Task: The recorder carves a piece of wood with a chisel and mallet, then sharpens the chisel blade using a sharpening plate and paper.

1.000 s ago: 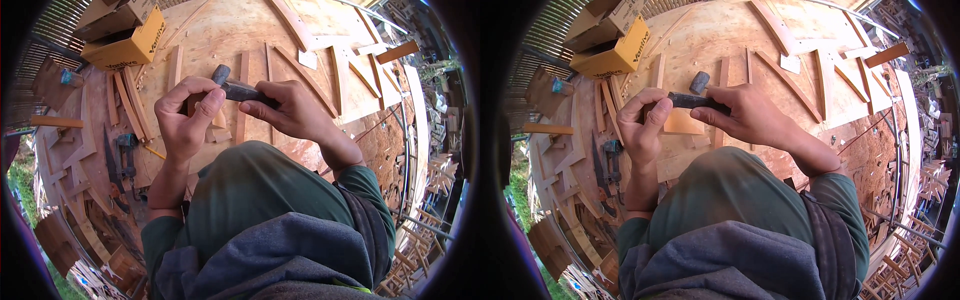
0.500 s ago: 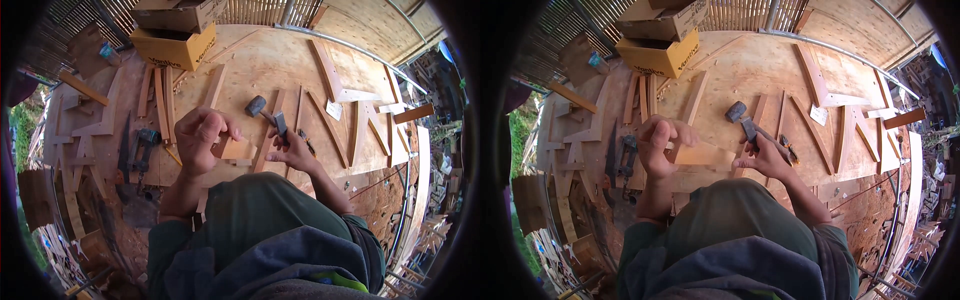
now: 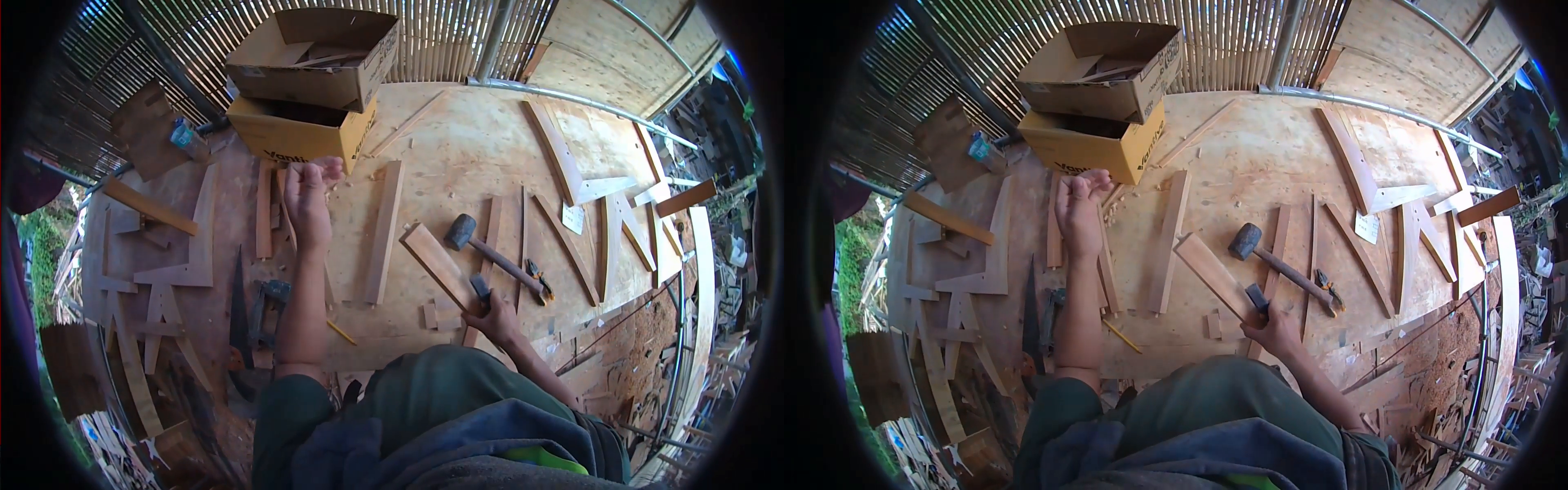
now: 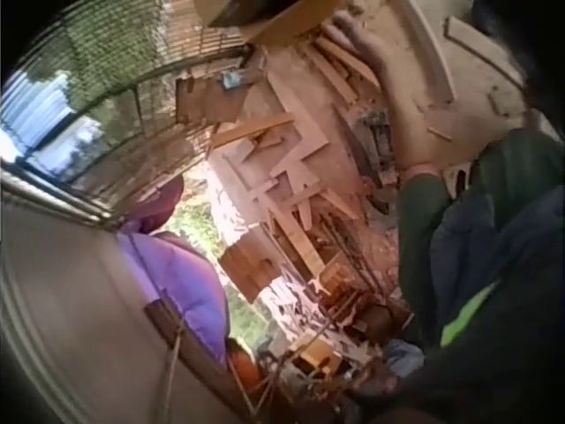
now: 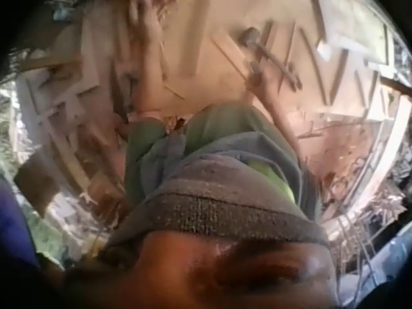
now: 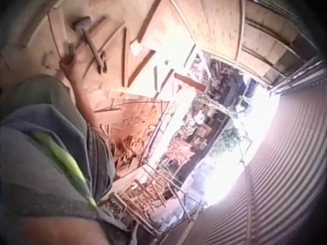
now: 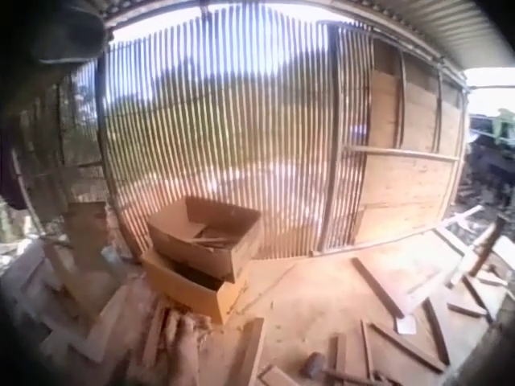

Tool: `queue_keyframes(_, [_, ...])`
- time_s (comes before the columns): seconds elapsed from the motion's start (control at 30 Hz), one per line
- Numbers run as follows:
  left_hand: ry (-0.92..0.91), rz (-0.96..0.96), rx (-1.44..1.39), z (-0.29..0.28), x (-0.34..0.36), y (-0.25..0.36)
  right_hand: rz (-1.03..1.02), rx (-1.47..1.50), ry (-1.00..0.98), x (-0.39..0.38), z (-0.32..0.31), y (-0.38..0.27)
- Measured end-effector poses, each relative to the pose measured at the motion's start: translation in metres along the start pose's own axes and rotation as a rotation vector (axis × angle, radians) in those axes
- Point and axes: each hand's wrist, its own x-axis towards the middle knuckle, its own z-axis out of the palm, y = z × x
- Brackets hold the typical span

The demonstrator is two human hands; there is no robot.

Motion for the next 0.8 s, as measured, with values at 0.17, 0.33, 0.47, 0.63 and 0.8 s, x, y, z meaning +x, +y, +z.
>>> queue_keyframes(0.17, [0.037, 0.239, 0.248, -0.100, 0.110, -0.054, 0.259, -0.120, 0.011, -0.003, 0.037, 0.017])
queue_keyframes(0.33, [-0.253, 0.503, 1.174, -0.137, 0.190, -0.075, 0.461, -0.174, -0.030, -0.007, 0.071, 0.024])
queue_keyframes(0.47, [-0.418, 0.388, 1.349, -0.161, 0.195, -0.111, 0.548, -0.256, 0.026, 0.004, 0.081, 0.009])
queue_keyframes(0.63, [-0.318, 0.499, 1.222, -0.168, 0.156, -0.114, 0.512, -0.312, 0.076, 0.010, 0.097, 0.022])
queue_keyframes(0.8, [-0.347, 0.522, 1.247, -0.165, 0.140, -0.106, 0.561, -0.345, 0.082, 0.015, 0.100, 0.013])
